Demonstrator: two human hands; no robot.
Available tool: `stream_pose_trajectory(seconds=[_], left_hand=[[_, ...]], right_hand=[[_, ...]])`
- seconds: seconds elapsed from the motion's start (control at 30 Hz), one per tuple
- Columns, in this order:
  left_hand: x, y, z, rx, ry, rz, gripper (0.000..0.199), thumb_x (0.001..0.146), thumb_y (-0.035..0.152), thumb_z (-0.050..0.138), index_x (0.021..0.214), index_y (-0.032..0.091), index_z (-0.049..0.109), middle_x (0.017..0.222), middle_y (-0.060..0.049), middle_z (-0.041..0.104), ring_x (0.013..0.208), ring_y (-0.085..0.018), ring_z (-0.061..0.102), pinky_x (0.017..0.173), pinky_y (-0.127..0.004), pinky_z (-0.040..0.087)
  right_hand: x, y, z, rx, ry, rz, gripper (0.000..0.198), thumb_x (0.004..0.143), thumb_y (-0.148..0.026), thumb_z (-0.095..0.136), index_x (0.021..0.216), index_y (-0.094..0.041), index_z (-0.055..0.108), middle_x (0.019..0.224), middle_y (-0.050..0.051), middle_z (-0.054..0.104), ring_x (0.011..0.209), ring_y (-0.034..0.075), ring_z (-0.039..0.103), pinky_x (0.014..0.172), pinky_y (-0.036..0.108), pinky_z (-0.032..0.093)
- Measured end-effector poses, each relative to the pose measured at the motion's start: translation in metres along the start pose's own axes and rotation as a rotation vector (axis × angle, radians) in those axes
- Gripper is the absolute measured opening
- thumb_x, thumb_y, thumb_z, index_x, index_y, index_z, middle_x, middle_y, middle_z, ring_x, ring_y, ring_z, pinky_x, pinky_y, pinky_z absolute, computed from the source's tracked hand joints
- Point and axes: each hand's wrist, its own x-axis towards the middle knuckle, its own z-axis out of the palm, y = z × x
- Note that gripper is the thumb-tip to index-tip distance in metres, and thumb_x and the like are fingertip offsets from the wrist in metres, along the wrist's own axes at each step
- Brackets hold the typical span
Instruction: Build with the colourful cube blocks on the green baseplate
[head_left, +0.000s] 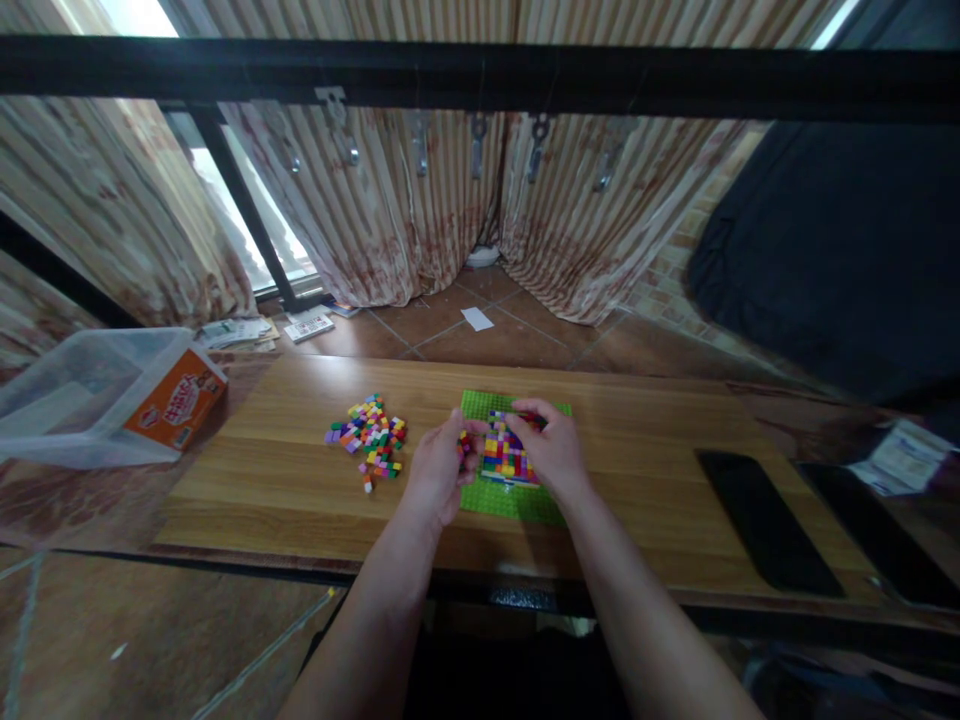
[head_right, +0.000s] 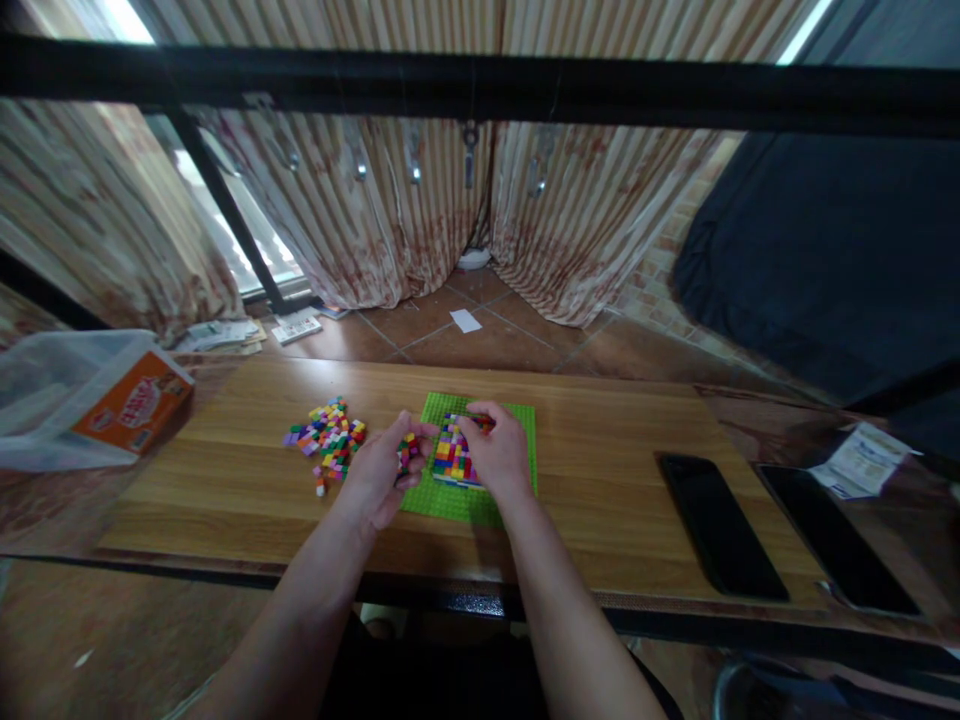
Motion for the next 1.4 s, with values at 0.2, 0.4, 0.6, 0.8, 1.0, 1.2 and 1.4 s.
stream_pose_trajectory(seconds=[0.2,0.4,0.6,0.8,1.0,1.2,1.4], left_hand=[[0.002,0.002,0.001,-0.040,-0.016,-0.055,0.045,0.082,0.054,0.055,0.079,0.010,0.065,0.056,0.000,0.053,0.040,-0.004,0.036,0.037,-0.017,0.014],[0.002,0.000,0.001,-0.029,-0.058,-0.052,0.050,0.082,0.060,0.051,0.073,0.012,0.062,0.055,-0.001,0.054,0.039,-0.005,0.036,0.037,-0.018,0.013],[-0.001,-0.001,0.004,-0.017,0.010,-0.037,0.048,0.079,0.060,0.057,0.064,0.015,0.054,0.047,0.003,0.045,0.036,-0.005,0.038,0.035,-0.018,0.014],[-0.001,-0.004,0.007,0.060,0.074,-0.038,0.049,0.079,0.061,0.056,0.062,0.016,0.052,0.042,0.004,0.041,0.035,-0.006,0.036,0.036,-0.018,0.016],[-0.001,-0.005,0.007,0.044,0.036,0.008,0.044,0.079,0.056,0.059,0.061,0.016,0.052,0.043,0.005,0.040,0.034,-0.006,0.035,0.036,-0.019,0.016],[0.000,-0.004,0.004,0.090,-0.089,0.047,0.033,0.076,0.043,0.065,0.063,0.013,0.057,0.052,0.001,0.051,0.036,-0.003,0.034,0.037,-0.019,0.014],[0.003,-0.005,0.003,0.158,-0.011,0.081,0.014,0.074,0.027,0.063,0.067,0.015,0.059,0.054,0.003,0.054,0.036,-0.003,0.030,0.039,-0.020,0.016]], right_hand=[[-0.004,-0.013,-0.009,0.042,0.064,-0.122,0.021,0.083,-0.034,0.055,0.087,-0.021,0.071,0.089,0.006,0.073,0.085,0.022,0.066,0.081,0.037,0.049],[-0.018,-0.038,-0.012,-0.096,-0.093,-0.402,0.019,0.087,-0.030,0.056,0.096,-0.026,0.073,0.103,0.006,0.069,0.103,0.023,0.060,0.094,0.043,0.044],[-0.024,-0.044,-0.009,-0.154,-0.256,-0.453,0.021,0.088,-0.028,0.057,0.100,-0.030,0.073,0.113,0.006,0.065,0.109,0.024,0.055,0.095,0.046,0.043],[-0.027,-0.042,-0.003,-0.177,-0.271,-0.413,0.019,0.084,-0.021,0.060,0.093,-0.030,0.075,0.113,0.005,0.065,0.111,0.024,0.054,0.097,0.047,0.042],[-0.027,-0.044,-0.002,-0.138,-0.238,-0.385,0.016,0.084,-0.021,0.058,0.087,-0.028,0.072,0.108,0.005,0.067,0.109,0.024,0.057,0.097,0.048,0.043],[-0.024,-0.039,-0.006,-0.042,-0.105,-0.276,0.013,0.085,-0.030,0.057,0.090,-0.025,0.068,0.094,0.004,0.071,0.091,0.022,0.065,0.085,0.040,0.050],[-0.017,-0.026,-0.009,0.006,-0.032,-0.207,0.017,0.082,-0.032,0.059,0.088,-0.023,0.072,0.089,0.004,0.072,0.085,0.021,0.066,0.078,0.036,0.051]])
